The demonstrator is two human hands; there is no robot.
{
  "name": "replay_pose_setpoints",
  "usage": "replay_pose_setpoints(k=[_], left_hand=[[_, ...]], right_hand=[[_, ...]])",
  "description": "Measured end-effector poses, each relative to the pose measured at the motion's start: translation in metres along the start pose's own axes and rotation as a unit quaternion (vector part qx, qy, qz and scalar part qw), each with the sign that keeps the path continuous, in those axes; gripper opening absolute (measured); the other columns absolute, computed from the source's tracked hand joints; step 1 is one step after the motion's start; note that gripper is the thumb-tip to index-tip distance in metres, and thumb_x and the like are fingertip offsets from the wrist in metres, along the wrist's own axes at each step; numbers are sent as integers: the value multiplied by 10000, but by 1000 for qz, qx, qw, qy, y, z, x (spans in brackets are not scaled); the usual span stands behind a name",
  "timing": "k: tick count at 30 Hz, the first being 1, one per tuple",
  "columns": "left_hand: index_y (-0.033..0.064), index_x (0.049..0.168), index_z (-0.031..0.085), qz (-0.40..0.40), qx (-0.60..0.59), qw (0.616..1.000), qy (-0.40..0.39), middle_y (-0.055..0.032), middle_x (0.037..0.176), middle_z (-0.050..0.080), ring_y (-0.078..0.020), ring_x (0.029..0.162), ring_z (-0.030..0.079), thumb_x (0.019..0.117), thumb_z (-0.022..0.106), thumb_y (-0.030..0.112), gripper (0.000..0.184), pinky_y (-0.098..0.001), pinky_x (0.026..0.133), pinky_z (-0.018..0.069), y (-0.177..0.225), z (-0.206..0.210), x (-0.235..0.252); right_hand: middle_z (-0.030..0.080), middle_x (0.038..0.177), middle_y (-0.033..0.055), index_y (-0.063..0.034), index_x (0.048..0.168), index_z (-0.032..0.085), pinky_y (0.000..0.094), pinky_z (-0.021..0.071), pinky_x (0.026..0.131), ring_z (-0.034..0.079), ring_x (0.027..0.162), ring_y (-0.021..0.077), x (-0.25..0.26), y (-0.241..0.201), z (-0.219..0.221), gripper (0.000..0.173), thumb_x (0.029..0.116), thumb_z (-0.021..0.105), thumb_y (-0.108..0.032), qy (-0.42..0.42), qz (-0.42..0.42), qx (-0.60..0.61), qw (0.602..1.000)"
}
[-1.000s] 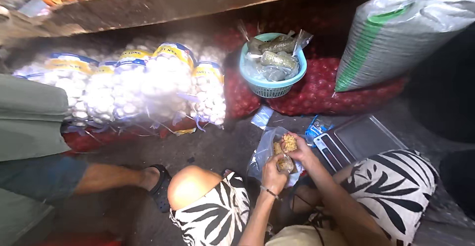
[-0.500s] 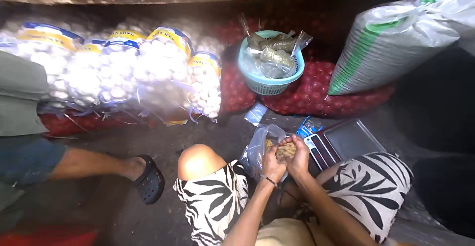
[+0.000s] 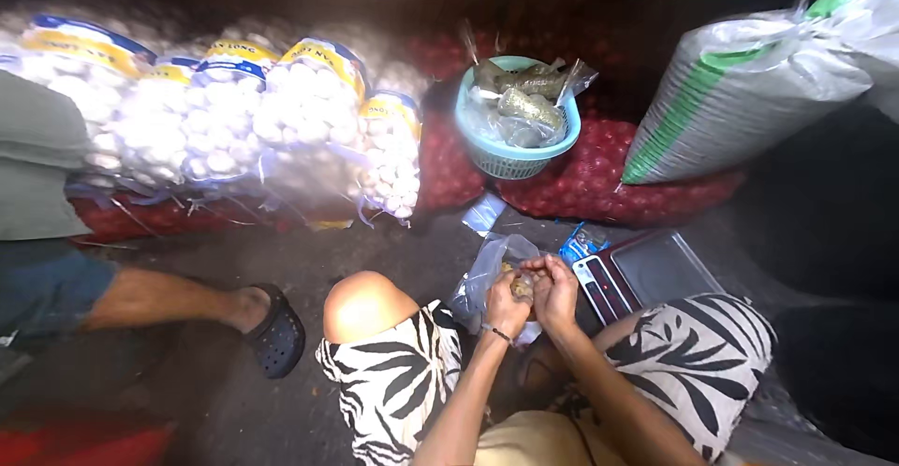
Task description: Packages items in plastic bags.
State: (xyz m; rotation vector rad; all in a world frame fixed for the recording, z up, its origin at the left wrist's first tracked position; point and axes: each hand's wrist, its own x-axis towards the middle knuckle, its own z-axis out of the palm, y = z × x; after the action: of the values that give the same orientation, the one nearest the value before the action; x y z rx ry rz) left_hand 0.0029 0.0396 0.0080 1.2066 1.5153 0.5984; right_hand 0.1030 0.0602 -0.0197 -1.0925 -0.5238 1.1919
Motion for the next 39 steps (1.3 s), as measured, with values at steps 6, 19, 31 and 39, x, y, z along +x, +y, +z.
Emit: replay_pose_setpoints(k=[6, 19, 31, 39], left_hand=[[37, 1392, 603, -43, -37, 998, 24, -181, 1384, 610, -257, 954, 708, 901, 652, -13, 496, -423, 855, 588, -15, -18, 10], [30, 1435, 562, 22, 37, 998, -35, -199, 1440, 569, -302, 1159, 662, 920, 630, 23, 520, -449, 985, 547, -4, -4, 1], [23, 1348, 627, 66, -72, 991, 92, -201, 1519, 471, -209, 958, 680, 924, 593, -18, 428, -330, 784, 581, -10, -19, -7], [7, 1316, 646, 82, -57, 990, 95, -211, 1495, 502, -233, 994, 684, 928, 583, -38, 396, -350, 822, 579, -15, -23, -10]], right_hand=[[660, 1230, 169, 43, 1237, 660, 362, 503, 942, 620, 1078, 200, 67, 18, -25, 292, 1010, 479, 23, -198, 117, -410, 883], [561, 1428, 253, -20, 1265, 684, 593, 455, 1068, 545, 1319, 428, 18, -17, -30, 329, 964, 632, -142, -417, 8, -736, 533], [741, 994, 222, 32, 1021, 760, 591, 535, 935, 716, 962, 369, 60, -164, -45, 229, 995, 660, -173, -195, -110, -700, 678], [701, 981, 311, 45, 991, 747, 724, 467, 870, 661, 968, 510, 115, -256, -77, 272, 999, 670, -217, 48, -112, -709, 695]])
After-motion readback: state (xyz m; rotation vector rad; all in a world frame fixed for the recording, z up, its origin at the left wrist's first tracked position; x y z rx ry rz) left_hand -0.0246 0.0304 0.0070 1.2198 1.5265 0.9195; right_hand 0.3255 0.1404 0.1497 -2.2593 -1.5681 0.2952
